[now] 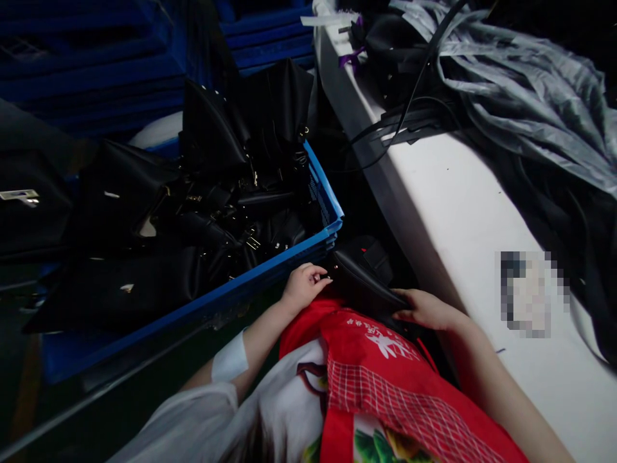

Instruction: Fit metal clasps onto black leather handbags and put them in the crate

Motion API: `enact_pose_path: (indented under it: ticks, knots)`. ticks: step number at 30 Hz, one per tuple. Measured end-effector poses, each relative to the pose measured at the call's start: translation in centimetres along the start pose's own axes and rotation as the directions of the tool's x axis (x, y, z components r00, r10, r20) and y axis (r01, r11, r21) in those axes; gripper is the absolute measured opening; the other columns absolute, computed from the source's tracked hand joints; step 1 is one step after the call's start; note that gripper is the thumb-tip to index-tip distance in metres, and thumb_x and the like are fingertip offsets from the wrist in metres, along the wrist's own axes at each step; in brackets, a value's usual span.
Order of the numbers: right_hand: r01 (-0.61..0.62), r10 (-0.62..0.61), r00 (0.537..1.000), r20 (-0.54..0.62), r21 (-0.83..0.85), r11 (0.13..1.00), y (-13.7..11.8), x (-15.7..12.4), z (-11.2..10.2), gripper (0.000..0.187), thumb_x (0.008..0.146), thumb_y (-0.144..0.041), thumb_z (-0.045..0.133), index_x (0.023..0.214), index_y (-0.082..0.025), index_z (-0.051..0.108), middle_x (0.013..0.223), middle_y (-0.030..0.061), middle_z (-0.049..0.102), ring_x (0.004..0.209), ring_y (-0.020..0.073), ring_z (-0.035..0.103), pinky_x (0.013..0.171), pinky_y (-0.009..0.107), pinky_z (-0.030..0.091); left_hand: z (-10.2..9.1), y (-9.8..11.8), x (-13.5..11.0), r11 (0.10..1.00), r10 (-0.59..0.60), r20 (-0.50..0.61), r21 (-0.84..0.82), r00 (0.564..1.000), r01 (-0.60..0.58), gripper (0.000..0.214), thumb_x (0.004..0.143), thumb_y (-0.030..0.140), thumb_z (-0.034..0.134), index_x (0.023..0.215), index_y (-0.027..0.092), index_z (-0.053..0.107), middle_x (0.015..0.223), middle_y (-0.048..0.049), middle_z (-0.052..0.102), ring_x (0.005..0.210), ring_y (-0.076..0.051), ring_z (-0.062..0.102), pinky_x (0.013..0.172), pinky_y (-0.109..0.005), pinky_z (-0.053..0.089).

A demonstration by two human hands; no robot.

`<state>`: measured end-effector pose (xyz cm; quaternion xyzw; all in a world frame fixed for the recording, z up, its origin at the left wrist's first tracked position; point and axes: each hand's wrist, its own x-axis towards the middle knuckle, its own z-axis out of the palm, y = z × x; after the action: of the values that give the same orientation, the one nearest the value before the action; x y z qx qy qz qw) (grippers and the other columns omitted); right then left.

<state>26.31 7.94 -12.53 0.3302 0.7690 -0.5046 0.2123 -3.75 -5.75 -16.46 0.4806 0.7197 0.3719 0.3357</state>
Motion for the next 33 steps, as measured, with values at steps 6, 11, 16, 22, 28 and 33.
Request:
enact_pose_path:
  ticks: [6, 11, 16, 22, 28, 33]
  knots:
    - [-0.030, 0.030, 0.999, -0.023, -0.017, 0.999, -0.1, 0.1, -0.1, 0.066, 0.074, -0.032, 0.066, 0.138, -0.019, 0.052, 0.125, 0.0067, 0.066, 0.108, 0.0268, 0.064, 0.095, 0.035, 0.050, -0.2, 0.5, 0.0, 0.990, 0.071, 0.052, 0.116, 0.996, -0.077, 0.004, 0.081, 0.020, 0.071, 0.084, 0.018, 0.072, 0.073, -0.0008, 0.061, 0.060, -0.011, 0.052, 0.059, -0.023, 0.041]
    - [-0.137, 0.091, 0.979, -0.182, -0.258, 0.956, -1.5, -0.2, 0.4, 0.078, 0.075, -0.060, 0.066, 0.135, -0.011, 0.056, 0.122, 0.0171, 0.064, 0.110, 0.0329, 0.062, 0.097, 0.041, 0.048, -0.3, 0.5, 0.2, 0.997, -0.008, 0.107, -0.069, 0.994, 0.016, 0.007, 0.080, 0.019, 0.069, 0.073, 0.018, 0.068, 0.075, -0.0006, 0.060, 0.062, -0.011, 0.051, 0.062, -0.024, 0.040]
    - [-0.199, 0.046, 0.917, -0.396, -0.355, 0.913, -4.8, 0.6, 2.3, 0.086, 0.075, -0.070, 0.062, 0.133, -0.007, 0.056, 0.121, 0.0214, 0.063, 0.108, 0.0336, 0.062, 0.097, 0.042, 0.048, -0.8, 0.1, 0.7, 0.886, -0.203, 0.215, -0.375, 0.955, 0.273, 0.022, 0.079, 0.037, 0.066, 0.078, 0.016, 0.059, 0.069, -0.0014, 0.062, 0.061, -0.013, 0.058, 0.060, -0.025, 0.046]
    - [-0.161, -0.048, 0.885, -0.463, -0.401, 0.902, -6.6, 2.8, 4.3, 0.059, 0.082, -0.046, 0.067, 0.129, -0.010, 0.059, 0.119, 0.0177, 0.067, 0.107, 0.0319, 0.063, 0.093, 0.039, 0.050, -2.3, 1.2, 1.2, 0.772, -0.274, 0.256, -0.516, 0.927, 0.371, 0.031, 0.069, 0.036, 0.073, 0.088, 0.014, 0.062, 0.075, -0.0031, 0.064, 0.064, -0.013, 0.059, 0.059, -0.024, 0.048]
    - [-0.089, -0.089, 0.880, -0.467, -0.346, 0.934, -6.2, 3.0, 4.6, 0.023, 0.091, -0.029, 0.056, 0.107, -0.020, 0.071, 0.105, 0.0094, 0.073, 0.096, 0.0255, 0.068, 0.086, 0.033, 0.050, -3.4, 2.9, 1.8, 0.804, -0.260, 0.205, -0.495, 0.944, 0.329, 0.036, 0.078, 0.042, 0.063, 0.098, 0.012, 0.065, 0.059, 0.0047, 0.045, 0.049, -0.007, 0.038, 0.046, -0.019, 0.029]
    - [-0.111, 0.005, 0.765, -0.645, -0.124, 0.986, -4.3, 0.5, 1.9, 0.035, 0.097, -0.046, 0.045, 0.099, -0.022, 0.072, 0.092, 0.0055, 0.075, 0.085, 0.0248, 0.069, 0.074, 0.032, 0.051, -4.4, 5.1, 2.5, 0.847, -0.174, 0.109, -0.491, 0.979, 0.205, 0.038, 0.082, 0.046, 0.060, 0.101, 0.013, 0.061, 0.061, 0.0061, 0.037, 0.048, -0.007, 0.031, 0.044, -0.019, 0.021]
